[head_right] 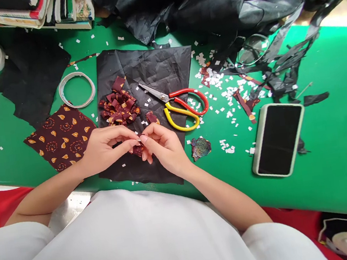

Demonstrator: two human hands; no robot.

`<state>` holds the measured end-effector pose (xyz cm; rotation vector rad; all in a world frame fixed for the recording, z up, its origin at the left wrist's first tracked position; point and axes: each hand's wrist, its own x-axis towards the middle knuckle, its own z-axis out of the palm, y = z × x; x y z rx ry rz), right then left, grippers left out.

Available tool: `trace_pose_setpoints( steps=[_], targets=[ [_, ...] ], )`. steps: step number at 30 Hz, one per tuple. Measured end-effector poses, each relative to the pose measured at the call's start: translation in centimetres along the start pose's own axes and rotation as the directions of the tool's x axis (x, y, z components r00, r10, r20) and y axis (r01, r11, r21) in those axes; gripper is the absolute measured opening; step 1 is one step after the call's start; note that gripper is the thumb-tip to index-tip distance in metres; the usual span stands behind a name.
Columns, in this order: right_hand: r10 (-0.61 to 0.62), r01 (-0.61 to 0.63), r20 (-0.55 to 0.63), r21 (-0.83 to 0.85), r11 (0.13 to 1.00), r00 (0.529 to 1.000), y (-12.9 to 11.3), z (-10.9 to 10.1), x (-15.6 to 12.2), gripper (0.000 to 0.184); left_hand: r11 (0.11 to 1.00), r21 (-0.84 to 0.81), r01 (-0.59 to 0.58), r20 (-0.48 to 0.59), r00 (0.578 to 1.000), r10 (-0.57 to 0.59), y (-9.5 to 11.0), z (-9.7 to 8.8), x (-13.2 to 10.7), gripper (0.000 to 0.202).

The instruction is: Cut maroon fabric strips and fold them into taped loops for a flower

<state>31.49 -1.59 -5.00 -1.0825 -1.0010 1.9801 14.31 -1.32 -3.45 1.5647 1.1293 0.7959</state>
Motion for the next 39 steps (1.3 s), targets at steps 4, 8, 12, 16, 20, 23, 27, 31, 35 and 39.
trace_pose_setpoints(
  steps=[4,8,12,16,20,23,27,31,35,39],
  targets=[
    [-0.145,0.124,-0.078,-0.224,0.967,0.986,0.3,0.1,-0.2,0.015,0.959,-0.200,0.200,0.017,0.979,-0.201,0.2,0.3,0.0,0.009],
    [-0.335,0.261,-0.073,-0.480,0.838,0.940,0.7,0.0,-0.2,0.008,0.915,-0.288,0.284,-0.002,0.955,-0.297,0.3,0.5,0.2,0.007],
    [-0.458,0.342,-0.006,-0.658,0.671,0.889,1.0,-0.1,-0.3,0.007,0.902,-0.313,0.299,-0.008,0.948,-0.317,0.2,0.5,0.3,0.007],
    [-0.530,0.383,0.042,-0.740,0.553,0.847,1.2,-0.1,-0.3,0.008,0.901,-0.312,0.302,-0.012,0.947,-0.322,0.2,0.6,0.2,0.007],
    [-0.609,0.443,0.111,-0.789,0.427,0.785,1.3,-0.2,-0.2,0.011,0.905,-0.291,0.311,-0.010,0.945,-0.328,0.2,0.7,0.2,0.009],
    [-0.652,0.471,0.167,-0.821,0.324,0.740,1.4,-0.3,-0.1,0.014,0.909,-0.275,0.313,-0.017,0.944,-0.330,0.1,0.7,0.1,0.009],
    [-0.685,0.482,0.232,-0.853,0.197,0.691,1.6,-0.5,-0.1,0.016,0.914,-0.259,0.313,-0.030,0.943,-0.331,0.2,0.7,0.0,0.008],
    [-0.681,0.498,0.268,-0.851,0.163,0.681,1.7,-0.6,-0.1,0.018,0.928,-0.213,0.307,-0.042,0.946,-0.322,0.2,0.7,-0.1,0.007],
    [-0.677,0.515,0.287,-0.843,0.157,0.678,1.8,-0.6,-0.1,0.017,0.946,-0.150,0.289,-0.036,0.954,-0.297,0.3,0.6,-0.2,0.008],
    [-0.669,0.519,0.295,-0.840,0.160,0.683,1.7,-0.6,-0.1,0.016,0.956,-0.114,0.270,-0.016,0.962,-0.274,0.3,0.4,-0.1,0.009]
  ],
)
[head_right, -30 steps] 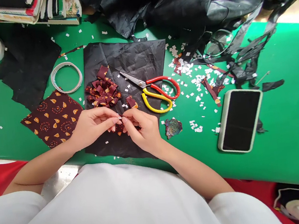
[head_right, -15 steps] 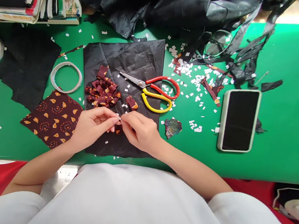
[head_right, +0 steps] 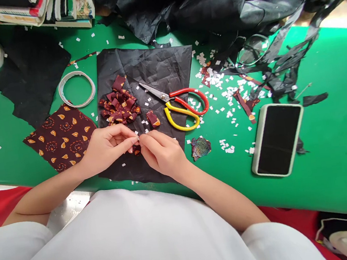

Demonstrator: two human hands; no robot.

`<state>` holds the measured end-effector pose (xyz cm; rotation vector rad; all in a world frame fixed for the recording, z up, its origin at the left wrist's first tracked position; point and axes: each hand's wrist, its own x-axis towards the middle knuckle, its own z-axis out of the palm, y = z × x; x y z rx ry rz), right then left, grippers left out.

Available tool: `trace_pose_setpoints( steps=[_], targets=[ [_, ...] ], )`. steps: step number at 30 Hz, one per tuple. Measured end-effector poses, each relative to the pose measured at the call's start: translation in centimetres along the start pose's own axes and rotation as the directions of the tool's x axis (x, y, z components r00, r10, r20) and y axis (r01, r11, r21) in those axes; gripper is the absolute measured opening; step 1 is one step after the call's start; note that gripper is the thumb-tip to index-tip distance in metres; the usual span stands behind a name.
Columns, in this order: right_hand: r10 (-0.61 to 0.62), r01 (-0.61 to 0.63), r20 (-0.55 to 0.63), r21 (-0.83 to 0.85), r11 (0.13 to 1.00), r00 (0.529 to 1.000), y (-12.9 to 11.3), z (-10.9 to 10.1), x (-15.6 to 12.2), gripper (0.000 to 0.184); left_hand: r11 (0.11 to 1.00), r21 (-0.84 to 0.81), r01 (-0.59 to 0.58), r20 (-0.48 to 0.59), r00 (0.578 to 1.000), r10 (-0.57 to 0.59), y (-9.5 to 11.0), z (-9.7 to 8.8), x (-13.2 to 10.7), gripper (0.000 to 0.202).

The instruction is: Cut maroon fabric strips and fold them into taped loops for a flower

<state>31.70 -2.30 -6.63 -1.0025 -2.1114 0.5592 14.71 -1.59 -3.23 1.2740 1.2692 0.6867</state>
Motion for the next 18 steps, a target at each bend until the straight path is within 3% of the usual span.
trace_pose_setpoints(
  steps=[13,18],
  targets=[
    [-0.042,0.045,0.052,-0.051,0.998,0.998,0.16,-0.09,0.29,0.014,0.978,0.180,-0.103,-0.001,0.994,0.105,-0.01,-0.08,0.08,0.008],
    [-0.062,0.062,0.065,0.002,0.998,0.996,0.31,-0.34,0.42,0.016,0.987,0.143,-0.070,0.057,0.996,0.063,0.10,-0.60,0.25,0.006]
  ],
)
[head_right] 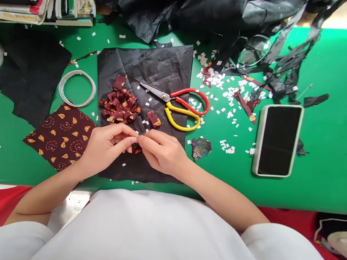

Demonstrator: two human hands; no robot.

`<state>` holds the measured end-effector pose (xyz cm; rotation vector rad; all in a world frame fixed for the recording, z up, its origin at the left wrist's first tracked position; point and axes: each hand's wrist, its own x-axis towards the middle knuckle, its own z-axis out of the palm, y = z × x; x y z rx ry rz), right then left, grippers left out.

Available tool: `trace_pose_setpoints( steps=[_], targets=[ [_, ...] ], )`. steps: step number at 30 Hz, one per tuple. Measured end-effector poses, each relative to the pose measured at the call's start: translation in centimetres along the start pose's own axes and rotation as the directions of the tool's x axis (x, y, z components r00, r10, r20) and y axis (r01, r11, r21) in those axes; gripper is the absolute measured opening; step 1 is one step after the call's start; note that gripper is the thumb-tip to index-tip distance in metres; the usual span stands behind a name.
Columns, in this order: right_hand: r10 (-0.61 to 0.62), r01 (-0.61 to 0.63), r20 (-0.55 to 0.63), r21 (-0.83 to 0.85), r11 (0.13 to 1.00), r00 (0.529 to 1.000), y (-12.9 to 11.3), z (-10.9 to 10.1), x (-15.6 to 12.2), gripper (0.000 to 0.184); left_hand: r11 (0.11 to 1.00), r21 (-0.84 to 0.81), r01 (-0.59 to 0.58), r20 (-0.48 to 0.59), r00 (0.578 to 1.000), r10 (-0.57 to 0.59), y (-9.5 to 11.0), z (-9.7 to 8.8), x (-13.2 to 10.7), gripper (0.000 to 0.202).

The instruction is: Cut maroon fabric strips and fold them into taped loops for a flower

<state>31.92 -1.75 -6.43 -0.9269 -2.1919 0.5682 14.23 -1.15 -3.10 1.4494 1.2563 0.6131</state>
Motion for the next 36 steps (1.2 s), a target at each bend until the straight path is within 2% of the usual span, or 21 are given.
trace_pose_setpoints(
  steps=[5,8,11,17,24,29,36],
  targets=[
    [-0.012,0.013,-0.008,0.150,0.989,1.000,0.19,-0.21,0.22,0.014,0.974,-0.194,0.119,0.221,0.972,-0.074,0.11,-0.79,0.37,0.012],
    [0.002,0.003,-0.023,0.235,0.972,1.000,0.18,-0.22,0.37,0.013,0.965,-0.229,0.131,0.271,0.960,-0.066,0.15,-0.98,0.47,0.011],
    [0.019,-0.007,-0.043,0.262,0.965,0.999,0.12,-0.19,0.46,0.013,0.974,-0.208,0.088,0.239,0.970,-0.036,0.12,-0.91,0.38,0.011],
    [0.056,-0.041,-0.065,0.212,0.976,0.996,-0.09,-0.29,0.56,0.012,0.989,-0.146,0.000,0.133,0.991,0.019,0.00,-0.59,0.24,0.009],
    [0.108,-0.095,-0.055,0.201,0.975,0.993,-0.17,-0.39,0.51,0.010,0.980,-0.193,0.037,0.148,0.989,-0.009,-0.03,-0.37,0.18,0.010],
    [0.098,-0.087,-0.047,0.200,0.976,0.994,-0.13,-0.32,0.38,0.006,0.981,-0.188,0.053,0.163,0.986,-0.022,0.06,-0.26,0.15,0.008],
    [0.129,-0.119,-0.060,0.150,0.982,0.990,-0.27,-0.15,0.42,0.011,0.985,-0.163,0.055,0.169,0.985,-0.027,-0.01,-0.09,0.14,0.007]
  ],
)
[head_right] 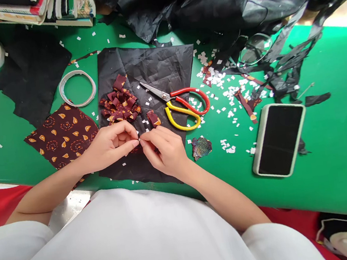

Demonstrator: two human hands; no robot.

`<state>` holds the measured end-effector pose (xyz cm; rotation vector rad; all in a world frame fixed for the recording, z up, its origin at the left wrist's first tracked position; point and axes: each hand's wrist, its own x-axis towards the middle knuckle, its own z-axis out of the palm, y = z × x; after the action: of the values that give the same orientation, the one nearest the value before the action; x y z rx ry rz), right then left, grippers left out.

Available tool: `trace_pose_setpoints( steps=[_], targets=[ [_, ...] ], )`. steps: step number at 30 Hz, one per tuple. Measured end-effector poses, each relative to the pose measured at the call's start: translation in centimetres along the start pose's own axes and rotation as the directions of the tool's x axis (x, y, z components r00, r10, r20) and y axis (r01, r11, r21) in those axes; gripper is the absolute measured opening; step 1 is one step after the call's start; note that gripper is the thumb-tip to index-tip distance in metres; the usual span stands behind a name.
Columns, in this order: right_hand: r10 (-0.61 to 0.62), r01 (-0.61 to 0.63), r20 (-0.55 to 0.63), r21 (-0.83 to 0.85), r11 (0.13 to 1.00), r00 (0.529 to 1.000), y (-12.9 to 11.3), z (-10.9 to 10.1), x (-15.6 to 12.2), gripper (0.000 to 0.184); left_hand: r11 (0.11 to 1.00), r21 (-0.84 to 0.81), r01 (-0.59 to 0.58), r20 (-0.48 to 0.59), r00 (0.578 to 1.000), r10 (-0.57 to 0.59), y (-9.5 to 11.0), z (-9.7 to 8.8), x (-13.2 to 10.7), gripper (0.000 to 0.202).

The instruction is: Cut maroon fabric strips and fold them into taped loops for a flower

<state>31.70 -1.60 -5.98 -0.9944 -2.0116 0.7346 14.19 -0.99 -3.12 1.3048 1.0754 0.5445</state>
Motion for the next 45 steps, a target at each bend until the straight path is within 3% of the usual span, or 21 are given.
trace_pose_setpoints(
  steps=[3,10,16,24,30,33,45],
  targets=[
    [0.006,-0.006,-0.019,-0.004,1.000,1.000,-0.13,-0.11,0.06,0.013,1.000,0.022,-0.010,0.023,1.000,0.009,-0.01,-0.06,-0.05,0.010],
    [-0.018,0.019,-0.023,0.022,1.000,1.000,-0.46,-0.25,0.19,0.019,0.922,0.334,-0.197,0.086,0.980,0.178,0.23,-0.12,0.03,0.014],
    [-0.053,0.053,0.011,0.016,0.998,0.999,-0.44,-0.15,0.21,0.020,0.874,0.405,-0.269,0.109,0.963,0.246,0.03,-0.08,0.01,0.017],
    [-0.016,0.016,-0.008,-0.005,1.000,1.000,-0.24,0.14,-0.11,0.010,0.899,0.352,-0.259,-0.016,0.959,0.283,-0.02,0.11,-0.01,0.016],
    [-0.007,0.007,0.009,0.013,1.000,1.000,-0.04,-0.05,-0.16,0.009,0.986,0.129,-0.106,-0.039,0.993,0.112,0.10,-0.18,-0.13,0.019],
    [0.002,-0.002,-0.022,0.034,0.999,1.000,-0.10,-0.09,-0.23,0.012,0.992,0.087,-0.086,-0.020,0.996,0.088,0.05,-0.16,-0.04,0.018],
    [-0.058,0.058,-0.130,-0.005,0.998,0.990,0.12,0.04,-0.41,0.016,0.969,0.209,-0.130,-0.004,0.991,0.133,-0.21,0.19,0.01,0.015]
  ],
)
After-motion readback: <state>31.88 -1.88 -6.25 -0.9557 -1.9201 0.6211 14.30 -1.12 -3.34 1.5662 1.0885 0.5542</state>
